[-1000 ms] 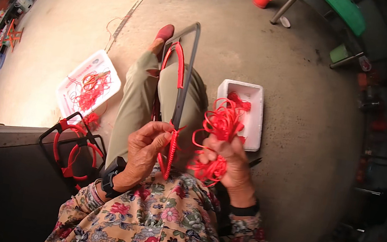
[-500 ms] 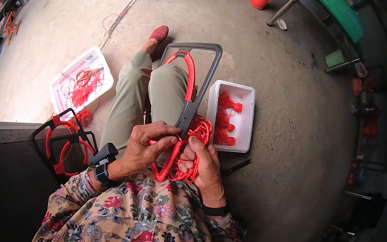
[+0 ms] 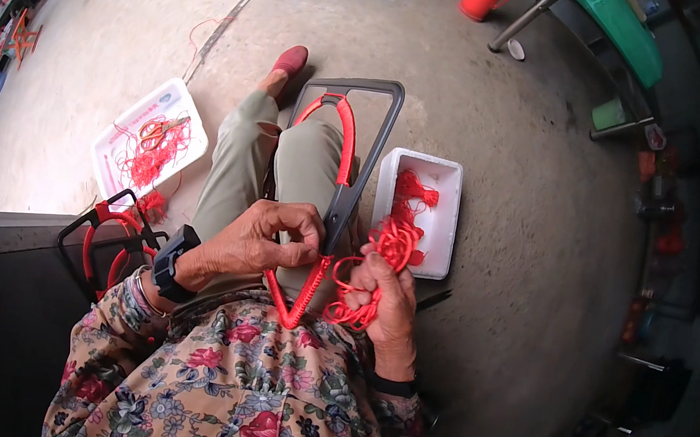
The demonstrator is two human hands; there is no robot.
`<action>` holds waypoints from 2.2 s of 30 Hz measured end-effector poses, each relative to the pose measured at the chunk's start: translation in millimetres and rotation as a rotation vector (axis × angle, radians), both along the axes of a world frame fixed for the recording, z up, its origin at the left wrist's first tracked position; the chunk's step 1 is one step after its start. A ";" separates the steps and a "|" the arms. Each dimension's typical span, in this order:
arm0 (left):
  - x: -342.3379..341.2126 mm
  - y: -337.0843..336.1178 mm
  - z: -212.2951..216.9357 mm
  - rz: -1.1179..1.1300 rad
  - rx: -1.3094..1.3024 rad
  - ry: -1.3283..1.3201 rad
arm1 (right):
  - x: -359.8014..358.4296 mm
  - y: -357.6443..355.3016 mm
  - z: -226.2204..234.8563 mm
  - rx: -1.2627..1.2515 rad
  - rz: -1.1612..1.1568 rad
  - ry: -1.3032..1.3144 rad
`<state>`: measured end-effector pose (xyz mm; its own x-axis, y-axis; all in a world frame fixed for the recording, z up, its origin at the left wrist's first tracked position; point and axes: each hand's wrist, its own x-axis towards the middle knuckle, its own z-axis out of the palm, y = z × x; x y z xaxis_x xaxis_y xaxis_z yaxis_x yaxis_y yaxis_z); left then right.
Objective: The person is wrapping a red cord tightly and repeatedly around a black circular frame.
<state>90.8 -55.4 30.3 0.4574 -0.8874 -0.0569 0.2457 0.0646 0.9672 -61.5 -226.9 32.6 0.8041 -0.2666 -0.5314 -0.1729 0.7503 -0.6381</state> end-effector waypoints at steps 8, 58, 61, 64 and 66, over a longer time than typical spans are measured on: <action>24.5 6.4 8.2 -0.234 0.198 0.200 | -25.2 -21.8 -21.4 -0.209 -0.095 -0.008; 23.2 28.6 27.8 -0.092 -0.101 -0.557 | -2.1 -26.0 99.2 -1.551 0.443 -0.142; 21.0 23.8 31.2 -0.118 -0.111 -0.602 | 29.9 -8.8 108.7 -1.493 0.288 -0.163; 16.4 22.1 30.9 -0.052 -0.100 -0.728 | 62.3 9.5 87.1 -1.401 0.546 -0.356; 14.4 23.2 33.3 -0.015 -0.100 -0.728 | 65.9 15.8 67.7 -1.334 0.551 -0.368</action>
<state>105.2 -32.2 63.6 0.3364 -0.8789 0.3383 -0.4553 0.1627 0.8753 4.4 -211.1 100.3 0.9946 -0.0068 0.1037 0.0856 -0.5122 -0.8546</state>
